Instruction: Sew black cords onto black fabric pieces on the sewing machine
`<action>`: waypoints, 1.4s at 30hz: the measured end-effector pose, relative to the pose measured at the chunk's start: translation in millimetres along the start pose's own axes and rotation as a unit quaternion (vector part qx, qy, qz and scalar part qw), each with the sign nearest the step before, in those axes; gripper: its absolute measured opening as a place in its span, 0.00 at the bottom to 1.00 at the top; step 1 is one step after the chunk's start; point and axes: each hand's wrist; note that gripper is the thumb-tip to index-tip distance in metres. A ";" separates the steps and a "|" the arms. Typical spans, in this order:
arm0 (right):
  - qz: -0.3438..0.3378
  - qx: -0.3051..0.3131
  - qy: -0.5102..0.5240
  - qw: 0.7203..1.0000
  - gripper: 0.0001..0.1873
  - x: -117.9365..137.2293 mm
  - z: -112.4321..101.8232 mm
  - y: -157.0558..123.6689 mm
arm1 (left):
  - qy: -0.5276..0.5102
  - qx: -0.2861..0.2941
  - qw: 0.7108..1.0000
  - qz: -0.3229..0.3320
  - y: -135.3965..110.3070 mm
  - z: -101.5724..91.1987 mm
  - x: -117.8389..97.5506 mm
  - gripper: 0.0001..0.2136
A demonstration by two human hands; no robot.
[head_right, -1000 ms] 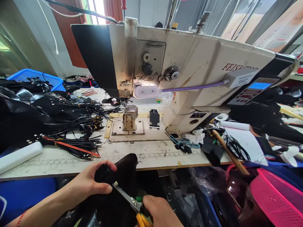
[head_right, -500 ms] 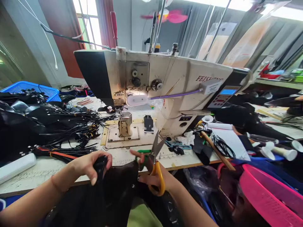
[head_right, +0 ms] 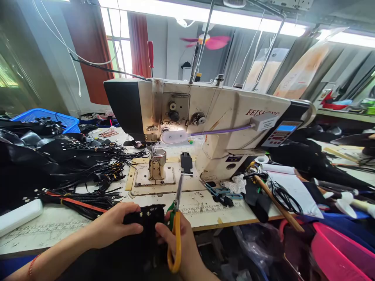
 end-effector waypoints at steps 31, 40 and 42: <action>-0.332 0.246 -0.753 0.513 0.10 106.6 -99.7 59.8 | -0.143 0.139 0.980 0.023 41.1 -9.4 1.1 0.11; -0.348 0.206 -0.745 0.530 0.05 79.6 -115.1 50.6 | -0.120 0.127 0.984 0.024 45.7 -6.0 -6.3 0.10; -0.337 0.203 -0.751 0.530 0.04 79.1 -116.6 49.5 | -0.124 0.120 0.985 0.019 46.7 -5.1 -5.9 0.11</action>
Point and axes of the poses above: each hand's wrist, its own y-axis towards the middle knuckle, its own z-axis out of the palm, x = y × z, and after that the axes turned 3 degrees about -z, right-handed
